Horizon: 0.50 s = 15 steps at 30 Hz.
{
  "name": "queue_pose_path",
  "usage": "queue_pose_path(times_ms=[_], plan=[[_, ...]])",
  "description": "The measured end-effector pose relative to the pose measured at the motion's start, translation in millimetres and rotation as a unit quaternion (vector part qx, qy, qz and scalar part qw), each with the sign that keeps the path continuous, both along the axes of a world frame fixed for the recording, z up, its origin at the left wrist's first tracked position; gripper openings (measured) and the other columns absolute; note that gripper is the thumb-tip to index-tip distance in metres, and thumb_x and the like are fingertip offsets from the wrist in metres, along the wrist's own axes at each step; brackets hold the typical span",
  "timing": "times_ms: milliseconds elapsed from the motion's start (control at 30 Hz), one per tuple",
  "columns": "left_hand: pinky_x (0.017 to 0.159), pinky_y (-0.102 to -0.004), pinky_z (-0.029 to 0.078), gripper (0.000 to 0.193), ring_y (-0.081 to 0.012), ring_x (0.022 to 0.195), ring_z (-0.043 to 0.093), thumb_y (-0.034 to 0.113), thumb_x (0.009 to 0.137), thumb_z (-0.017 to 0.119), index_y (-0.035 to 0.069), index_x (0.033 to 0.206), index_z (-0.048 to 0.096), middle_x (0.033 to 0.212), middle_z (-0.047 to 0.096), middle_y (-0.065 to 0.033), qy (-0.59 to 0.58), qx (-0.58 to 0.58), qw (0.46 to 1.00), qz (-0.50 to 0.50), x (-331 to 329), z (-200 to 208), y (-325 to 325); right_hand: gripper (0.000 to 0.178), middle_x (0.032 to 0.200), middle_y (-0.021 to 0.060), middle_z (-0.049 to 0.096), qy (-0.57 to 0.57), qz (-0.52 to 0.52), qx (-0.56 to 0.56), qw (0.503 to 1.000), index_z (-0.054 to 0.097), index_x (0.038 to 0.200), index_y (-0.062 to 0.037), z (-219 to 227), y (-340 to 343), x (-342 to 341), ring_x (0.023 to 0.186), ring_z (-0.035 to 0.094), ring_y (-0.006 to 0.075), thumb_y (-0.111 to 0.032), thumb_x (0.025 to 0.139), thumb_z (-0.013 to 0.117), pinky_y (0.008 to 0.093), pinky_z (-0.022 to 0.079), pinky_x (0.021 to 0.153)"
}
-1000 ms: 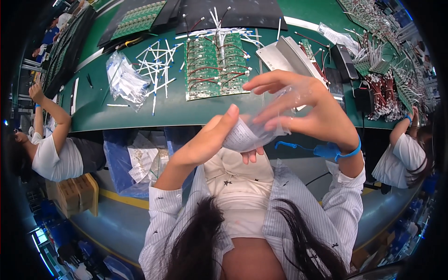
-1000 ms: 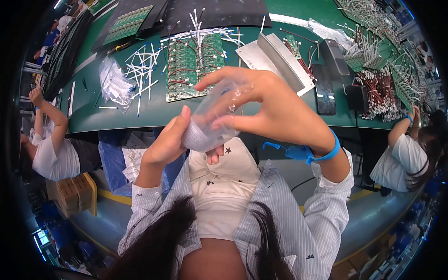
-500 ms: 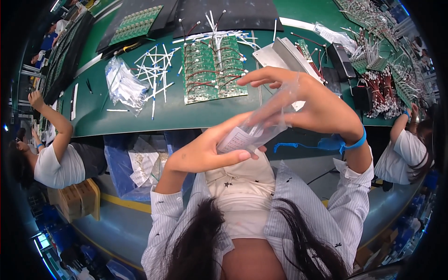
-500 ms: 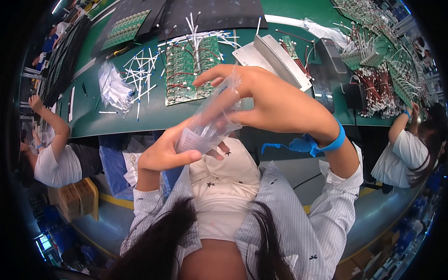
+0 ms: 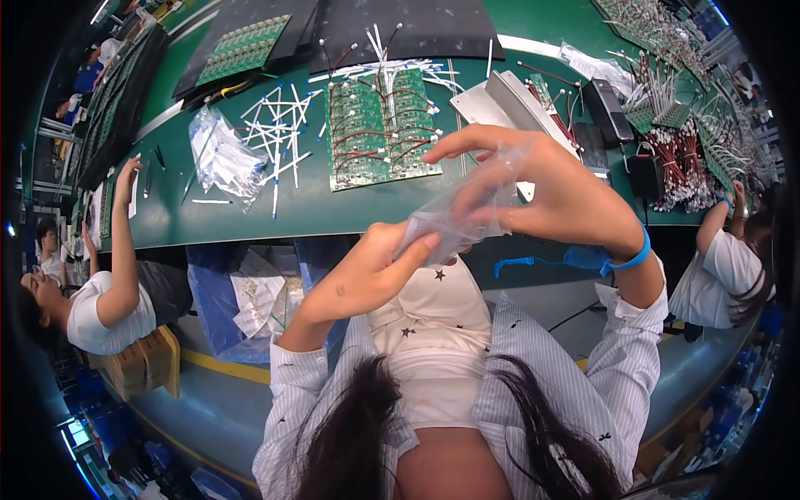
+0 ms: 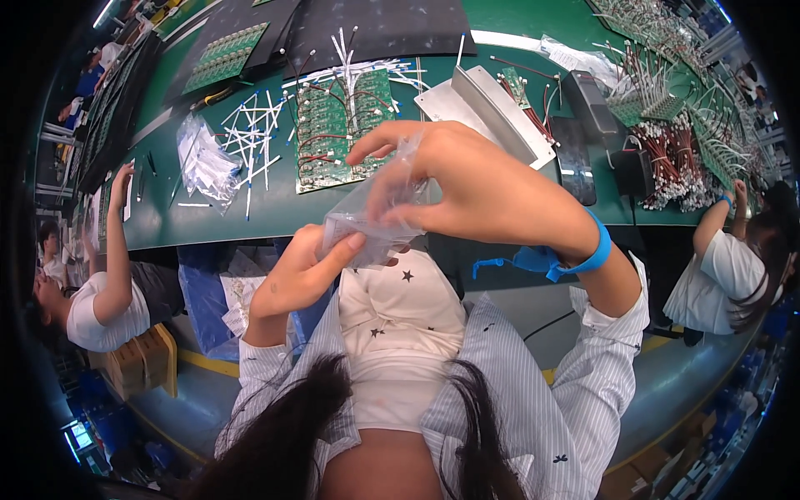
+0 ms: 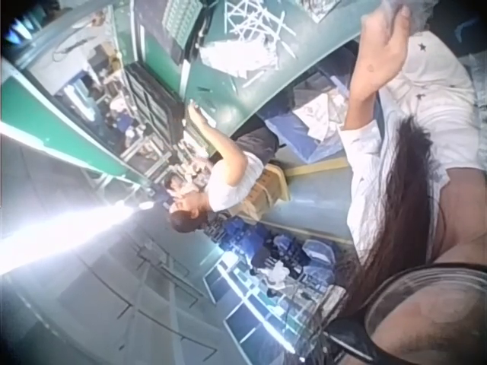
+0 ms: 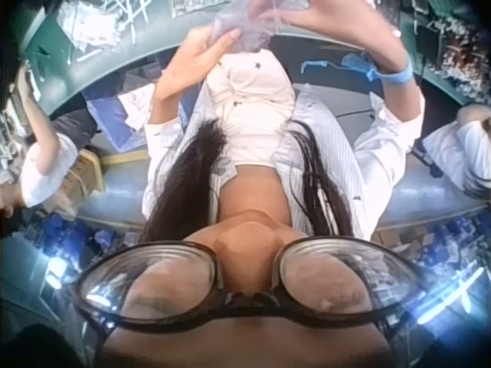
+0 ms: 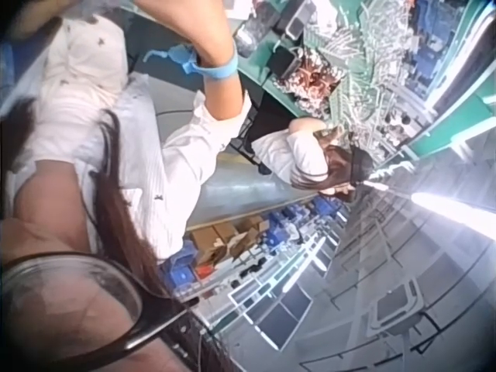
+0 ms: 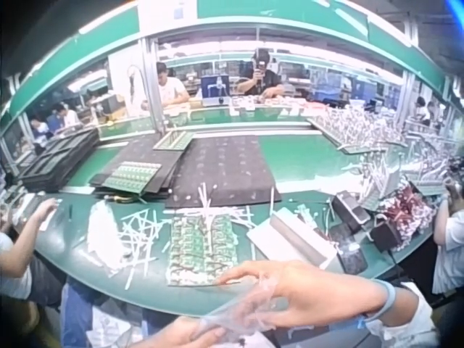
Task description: The person attaches small plastic connectors to wires connected to a printed circuit board by hand.
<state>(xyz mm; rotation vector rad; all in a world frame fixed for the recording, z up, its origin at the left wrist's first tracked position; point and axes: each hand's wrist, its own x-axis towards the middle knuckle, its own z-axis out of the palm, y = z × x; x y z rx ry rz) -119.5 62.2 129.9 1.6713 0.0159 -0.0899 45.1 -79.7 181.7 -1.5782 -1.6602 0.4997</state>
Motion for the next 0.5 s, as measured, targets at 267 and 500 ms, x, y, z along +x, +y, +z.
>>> queue_pose_path(times_ms=[267,500], plan=[[0.069,-0.0286,0.043,0.023,-0.0135,0.075,0.055,0.012,0.091,0.043,-0.006,0.101,0.053,0.083,0.06,-0.0111,-0.006,0.032,0.999,-0.019,-1.2,6.7,3.1,0.009,0.104,0.0127,0.058,0.033,-0.014,0.017,0.999,0.067,0.076,-0.0048,-2.5,1.9,-2.9,0.076,0.06,0.024,-0.008,0.068,0.064,0.031,0.048,0.068],[0.072,-0.0321,0.042,0.02,-0.0228,0.079,0.056,0.009,0.089,0.044,-0.005,0.101,0.052,0.087,0.058,-0.0145,-0.052,0.078,0.994,-0.059,0.4,0.0,5.6,0.009,0.102,0.0117,0.059,0.082,-0.009,-0.016,0.997,0.067,0.075,-0.0041,-5.0,-1.4,-5.7,0.073,0.06,0.0211,-0.008,0.066,0.066,0.0292,0.047,0.067]])
